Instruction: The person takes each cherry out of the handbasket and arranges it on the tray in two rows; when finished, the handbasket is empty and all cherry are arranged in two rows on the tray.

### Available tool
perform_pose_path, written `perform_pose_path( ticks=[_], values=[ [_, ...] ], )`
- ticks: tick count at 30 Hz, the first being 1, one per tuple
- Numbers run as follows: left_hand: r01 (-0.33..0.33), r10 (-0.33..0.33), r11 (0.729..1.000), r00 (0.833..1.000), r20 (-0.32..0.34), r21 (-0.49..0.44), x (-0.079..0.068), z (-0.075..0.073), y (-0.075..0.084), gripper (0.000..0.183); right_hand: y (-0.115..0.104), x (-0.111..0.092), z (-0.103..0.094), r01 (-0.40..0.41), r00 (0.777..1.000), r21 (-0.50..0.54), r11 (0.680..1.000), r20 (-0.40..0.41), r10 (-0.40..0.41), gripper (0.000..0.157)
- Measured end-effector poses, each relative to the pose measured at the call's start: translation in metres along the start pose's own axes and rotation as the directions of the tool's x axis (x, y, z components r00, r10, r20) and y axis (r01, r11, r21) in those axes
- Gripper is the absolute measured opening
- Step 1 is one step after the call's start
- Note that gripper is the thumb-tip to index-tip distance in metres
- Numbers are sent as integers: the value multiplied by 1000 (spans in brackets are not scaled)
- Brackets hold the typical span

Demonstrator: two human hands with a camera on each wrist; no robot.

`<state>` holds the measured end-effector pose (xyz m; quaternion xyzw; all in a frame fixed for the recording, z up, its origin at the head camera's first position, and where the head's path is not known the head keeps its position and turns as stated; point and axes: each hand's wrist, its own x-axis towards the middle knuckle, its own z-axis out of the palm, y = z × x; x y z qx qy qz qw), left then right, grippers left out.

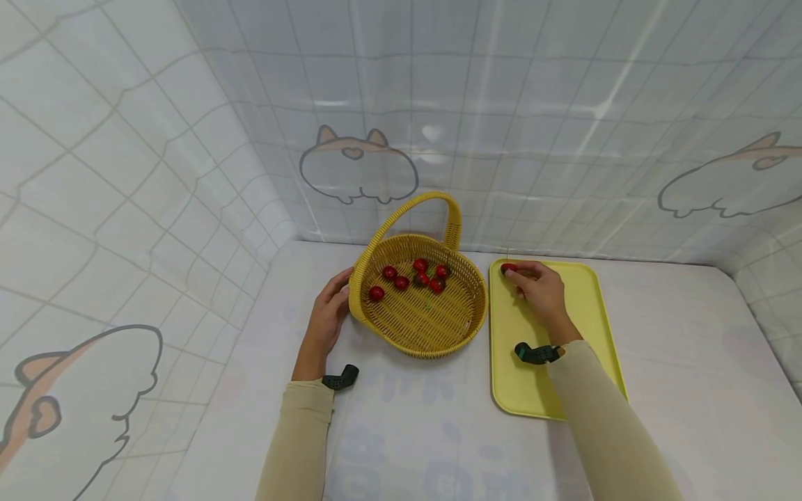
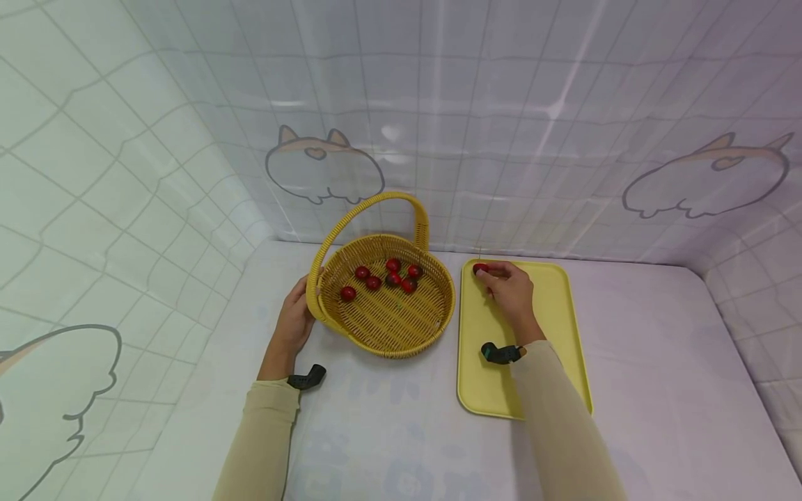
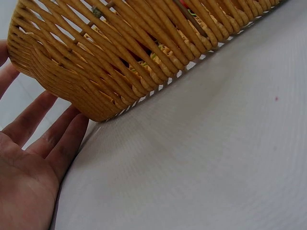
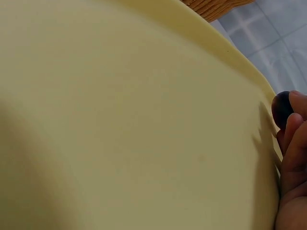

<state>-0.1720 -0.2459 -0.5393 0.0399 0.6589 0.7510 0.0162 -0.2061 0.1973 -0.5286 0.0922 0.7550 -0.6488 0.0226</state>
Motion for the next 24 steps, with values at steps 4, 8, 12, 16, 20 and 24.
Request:
perform_pose_path(
  ticks=[4,8,12,16,20,24],
  values=[
    [-5,5,1000,1000,2,-1,0,0,0,46,0,0,0,-2,1000,-15,1000,1,2,46],
    [-9,9,1000,1000,6,3,0,1,1,46,0,0,-1,-3,1000,-12,1000,7,3,46],
    [-13,13,1000,1000,10,-5,0,1,1,46,1,1,-1,-5,1000,3,1000,7,5,46],
    [-14,14,1000,1000,11,-4,0,2,1,46,3,2,-1,-7,1000,-3,1000,0,7,46],
    [-10,10,1000,1000,2,4,0,1,1,46,3,3,-1,-12,1000,-12,1000,-11,12,47],
    [-3,3,1000,1000,-3,8,-1,0,0,47,3,3,0,-20,1000,-3,1000,-19,20,47]
  ],
)
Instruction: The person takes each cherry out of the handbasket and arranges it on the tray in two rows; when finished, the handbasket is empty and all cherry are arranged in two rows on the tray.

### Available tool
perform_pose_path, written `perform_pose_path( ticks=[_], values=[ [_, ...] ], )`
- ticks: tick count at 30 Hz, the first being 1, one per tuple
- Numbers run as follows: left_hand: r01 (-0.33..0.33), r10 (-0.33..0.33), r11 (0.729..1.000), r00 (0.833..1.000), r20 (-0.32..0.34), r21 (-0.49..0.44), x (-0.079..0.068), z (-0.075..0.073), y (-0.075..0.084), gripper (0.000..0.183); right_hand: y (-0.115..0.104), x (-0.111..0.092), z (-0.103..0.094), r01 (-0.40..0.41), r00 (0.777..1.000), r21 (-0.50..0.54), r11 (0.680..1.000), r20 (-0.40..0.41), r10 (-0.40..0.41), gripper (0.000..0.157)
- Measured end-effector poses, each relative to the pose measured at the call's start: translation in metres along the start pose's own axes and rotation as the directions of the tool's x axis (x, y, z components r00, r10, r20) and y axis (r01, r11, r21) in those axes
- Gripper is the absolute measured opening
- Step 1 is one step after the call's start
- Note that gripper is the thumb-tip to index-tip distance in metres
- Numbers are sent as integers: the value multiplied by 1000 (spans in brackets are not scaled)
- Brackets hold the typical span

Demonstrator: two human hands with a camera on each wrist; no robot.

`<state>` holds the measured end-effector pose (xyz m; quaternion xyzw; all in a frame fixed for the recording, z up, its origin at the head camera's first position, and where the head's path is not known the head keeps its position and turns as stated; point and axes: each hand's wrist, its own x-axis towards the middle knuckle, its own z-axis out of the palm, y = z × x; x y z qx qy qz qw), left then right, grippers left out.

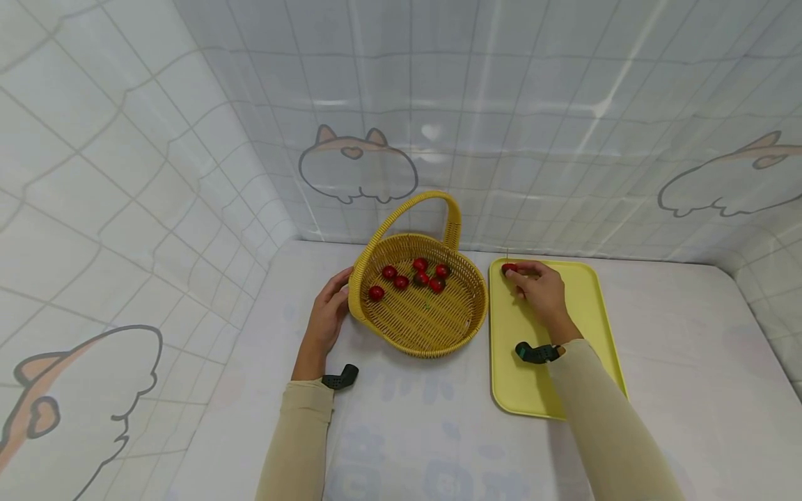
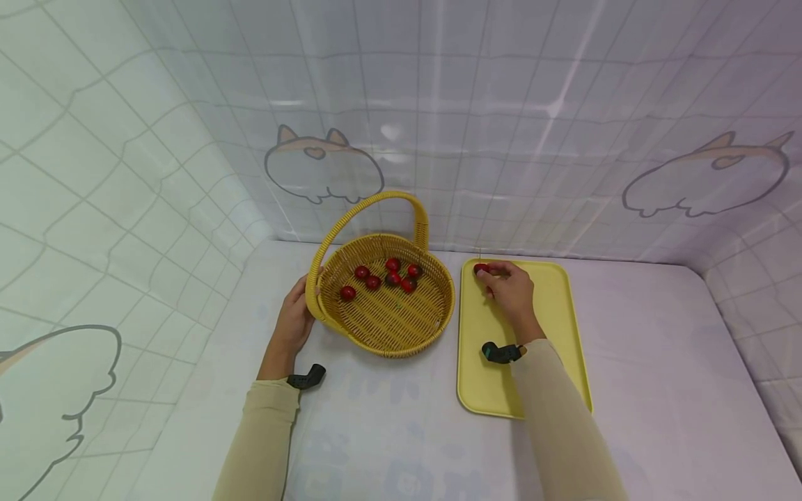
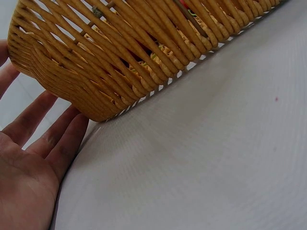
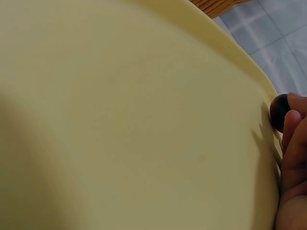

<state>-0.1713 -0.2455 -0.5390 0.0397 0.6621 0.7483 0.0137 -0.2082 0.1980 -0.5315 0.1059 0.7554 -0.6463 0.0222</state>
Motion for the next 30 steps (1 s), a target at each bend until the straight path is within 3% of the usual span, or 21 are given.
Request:
perform_pose_path(
  ticks=[9,18,25,30],
  values=[
    [0,0,1000,1000,2,4,0,0,0,47,-8,-4,-2,-32,999,16,999,9,32,50],
    [-3,3,1000,1000,-2,5,-1,0,1,46,-34,-19,-1,-58,998,35,998,26,57,46],
    [-4,4,1000,1000,-1,-1,-1,1,2,45,-14,-7,-1,-59,998,64,996,33,57,51],
    [-1,1,1000,1000,0,11,-1,2,3,45,-29,-15,-2,-57,997,109,992,57,51,50]
  ],
)
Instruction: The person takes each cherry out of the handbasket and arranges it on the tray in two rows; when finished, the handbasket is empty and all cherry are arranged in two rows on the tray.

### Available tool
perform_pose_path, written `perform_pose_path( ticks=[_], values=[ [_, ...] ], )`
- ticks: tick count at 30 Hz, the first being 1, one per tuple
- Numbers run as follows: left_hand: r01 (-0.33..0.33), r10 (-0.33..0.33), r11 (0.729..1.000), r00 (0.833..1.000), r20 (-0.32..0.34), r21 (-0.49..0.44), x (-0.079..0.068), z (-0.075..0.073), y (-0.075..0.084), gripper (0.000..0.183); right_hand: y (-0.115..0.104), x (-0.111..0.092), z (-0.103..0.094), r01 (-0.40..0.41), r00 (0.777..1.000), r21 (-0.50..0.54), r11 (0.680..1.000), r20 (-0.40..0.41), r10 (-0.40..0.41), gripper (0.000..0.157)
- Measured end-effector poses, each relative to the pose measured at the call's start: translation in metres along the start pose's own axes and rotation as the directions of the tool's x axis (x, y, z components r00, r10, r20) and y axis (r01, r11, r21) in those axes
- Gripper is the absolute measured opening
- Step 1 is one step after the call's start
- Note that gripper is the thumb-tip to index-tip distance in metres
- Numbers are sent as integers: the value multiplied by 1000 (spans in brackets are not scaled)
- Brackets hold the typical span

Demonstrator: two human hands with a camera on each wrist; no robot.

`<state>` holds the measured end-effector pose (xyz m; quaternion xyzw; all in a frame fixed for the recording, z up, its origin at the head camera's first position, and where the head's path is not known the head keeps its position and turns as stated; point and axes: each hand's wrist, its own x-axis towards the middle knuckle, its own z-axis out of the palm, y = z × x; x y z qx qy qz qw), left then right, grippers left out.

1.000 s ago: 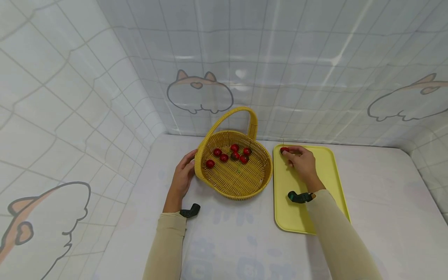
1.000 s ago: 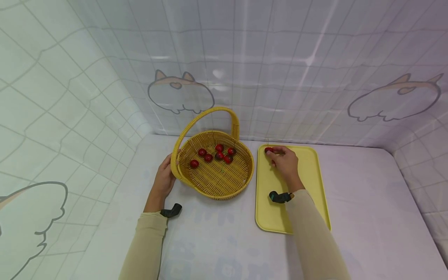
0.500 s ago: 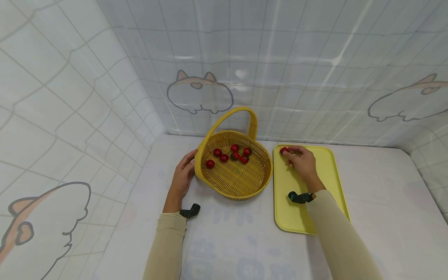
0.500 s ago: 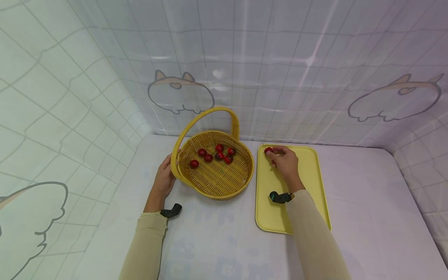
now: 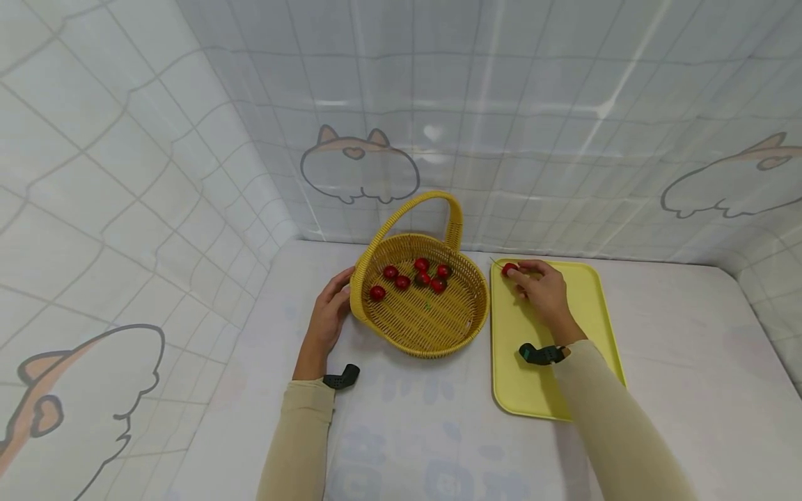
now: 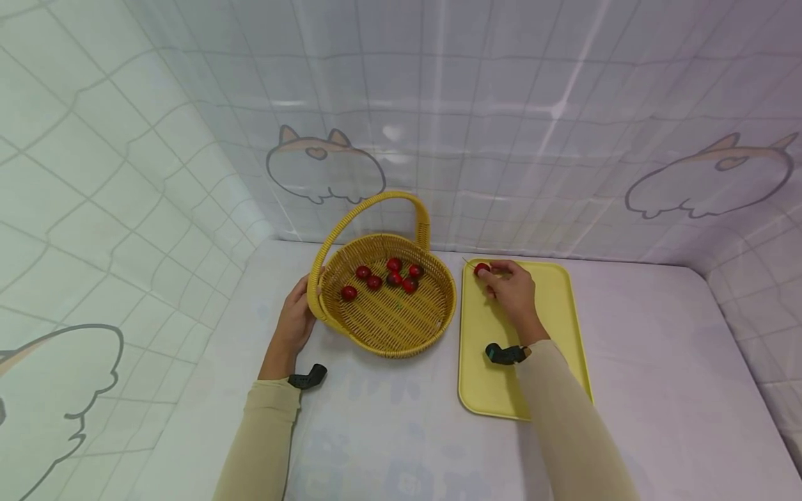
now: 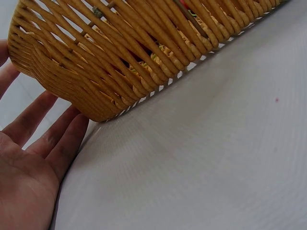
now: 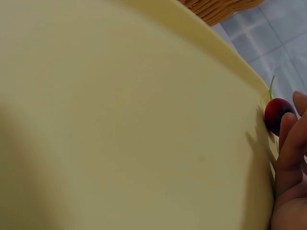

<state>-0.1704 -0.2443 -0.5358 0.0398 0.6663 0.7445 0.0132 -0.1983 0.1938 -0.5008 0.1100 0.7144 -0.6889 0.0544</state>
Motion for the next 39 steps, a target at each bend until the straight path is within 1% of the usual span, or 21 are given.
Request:
perform_pose_path(
  ticks=[4,9,12,16,20,23,25,27,28,31,34,37,39],
  values=[
    [-6,6,1000,1000,5,5,0,0,0,44,-2,-3,0,16,1000,30,999,1,-16,51],
    [-10,10,1000,1000,4,0,0,-1,0,44,5,2,-4,72,997,-35,997,-25,-73,50],
    [-11,11,1000,1000,6,-1,0,-1,0,45,3,2,-6,102,994,-60,993,-28,-104,49],
    [-12,12,1000,1000,10,-9,0,-1,0,45,-14,-6,-4,149,989,-85,985,18,-147,49],
    [-14,14,1000,1000,11,-18,0,-1,0,46,-30,-14,0,215,975,-123,969,82,-206,40],
    [-16,16,1000,1000,14,-22,0,-1,-1,46,-33,-14,4,260,961,-106,960,130,-246,34],
    [-17,18,1000,1000,16,-21,0,-1,-1,46,-32,-13,6,287,951,-105,952,150,-270,34],
    [-18,18,1000,1000,16,-20,0,-2,-2,46,-33,-12,8,311,943,-133,941,166,-288,35],
    [-18,18,1000,1000,14,-20,1,-2,-2,46,-33,-11,10,323,940,-166,932,169,-296,36],
    [-19,19,1000,1000,12,-22,1,-2,-3,46,-39,-12,15,358,931,-290,888,185,-315,37],
    [-18,18,1000,1000,12,-21,1,-1,-3,45,-47,-14,21,389,920,-379,840,212,-331,37],
    [-13,13,1000,1000,11,-16,0,-1,-2,44,-55,-16,29,419,905,-413,808,255,-340,34],
    [-10,10,1000,1000,9,-14,0,-1,-2,43,-60,-17,34,438,895,-417,796,285,-343,33]
  ],
)
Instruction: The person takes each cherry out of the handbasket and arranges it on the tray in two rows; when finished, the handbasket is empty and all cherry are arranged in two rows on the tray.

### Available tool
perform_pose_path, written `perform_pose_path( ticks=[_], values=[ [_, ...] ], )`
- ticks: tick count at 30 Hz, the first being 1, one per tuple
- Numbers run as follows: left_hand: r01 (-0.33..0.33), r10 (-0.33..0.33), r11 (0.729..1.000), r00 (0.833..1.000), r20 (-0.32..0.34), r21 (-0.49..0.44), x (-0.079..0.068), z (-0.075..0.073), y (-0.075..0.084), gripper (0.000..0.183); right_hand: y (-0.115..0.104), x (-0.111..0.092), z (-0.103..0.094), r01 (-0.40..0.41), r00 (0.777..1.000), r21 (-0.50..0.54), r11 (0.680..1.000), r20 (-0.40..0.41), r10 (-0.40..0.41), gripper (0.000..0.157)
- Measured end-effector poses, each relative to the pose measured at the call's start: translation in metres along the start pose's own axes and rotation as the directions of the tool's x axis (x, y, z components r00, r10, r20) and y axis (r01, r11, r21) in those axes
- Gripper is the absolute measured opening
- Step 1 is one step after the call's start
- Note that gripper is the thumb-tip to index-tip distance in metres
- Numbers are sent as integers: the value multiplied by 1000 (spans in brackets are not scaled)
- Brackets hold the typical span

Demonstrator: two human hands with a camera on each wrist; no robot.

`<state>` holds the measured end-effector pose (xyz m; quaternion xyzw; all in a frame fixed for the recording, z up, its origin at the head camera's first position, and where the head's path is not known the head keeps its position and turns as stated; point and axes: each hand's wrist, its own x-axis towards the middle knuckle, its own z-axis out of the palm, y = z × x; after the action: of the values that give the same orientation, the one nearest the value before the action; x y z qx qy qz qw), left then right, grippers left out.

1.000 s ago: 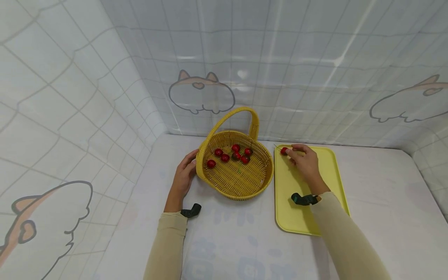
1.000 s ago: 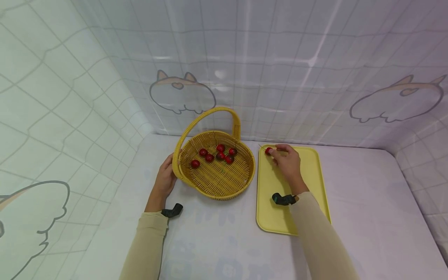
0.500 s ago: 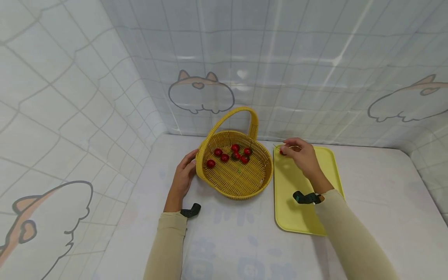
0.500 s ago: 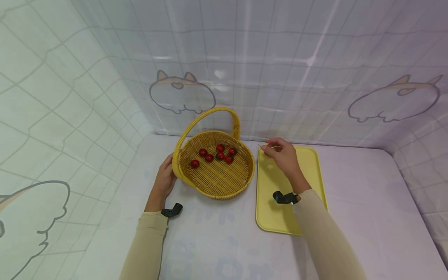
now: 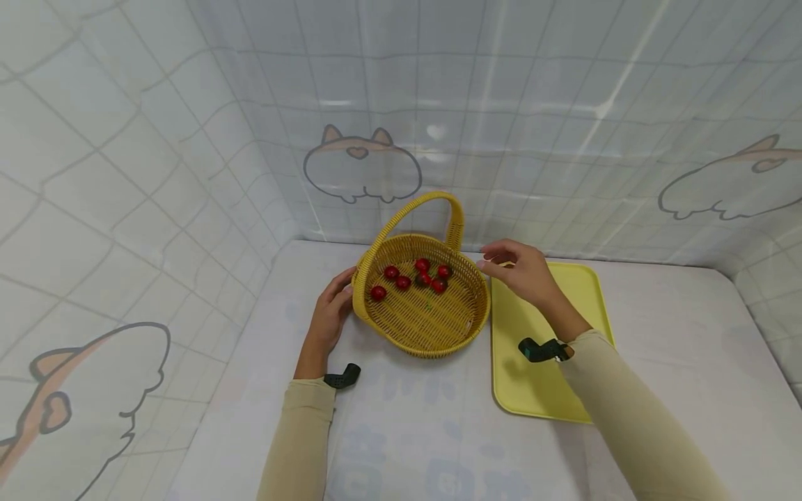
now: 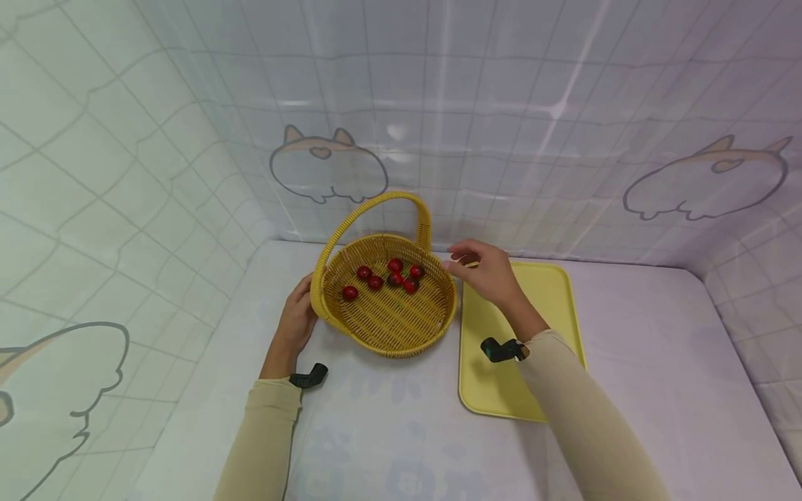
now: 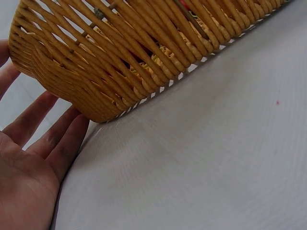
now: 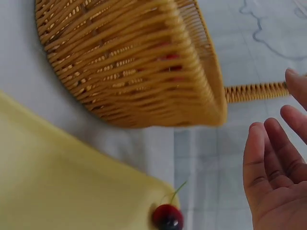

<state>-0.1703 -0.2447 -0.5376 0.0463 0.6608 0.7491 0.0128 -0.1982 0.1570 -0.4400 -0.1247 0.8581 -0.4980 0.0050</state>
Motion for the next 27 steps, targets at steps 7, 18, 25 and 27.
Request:
perform_pose_path(
  ticks=[7,18,25,27],
  values=[
    [-9,9,1000,1000,5,11,1,-2,-4,44,-22,9,9,70,995,-19,997,77,-68,38],
    [-3,3,1000,1000,0,3,0,-1,-3,44,-49,28,31,130,956,-53,990,271,-111,45],
    [-15,15,1000,1000,4,0,1,-2,-7,43,-60,39,53,151,934,-85,985,339,-114,45],
    [-16,16,1000,1000,6,-4,1,-2,-7,43,-64,42,60,161,927,-91,983,356,-119,45]
  ],
)
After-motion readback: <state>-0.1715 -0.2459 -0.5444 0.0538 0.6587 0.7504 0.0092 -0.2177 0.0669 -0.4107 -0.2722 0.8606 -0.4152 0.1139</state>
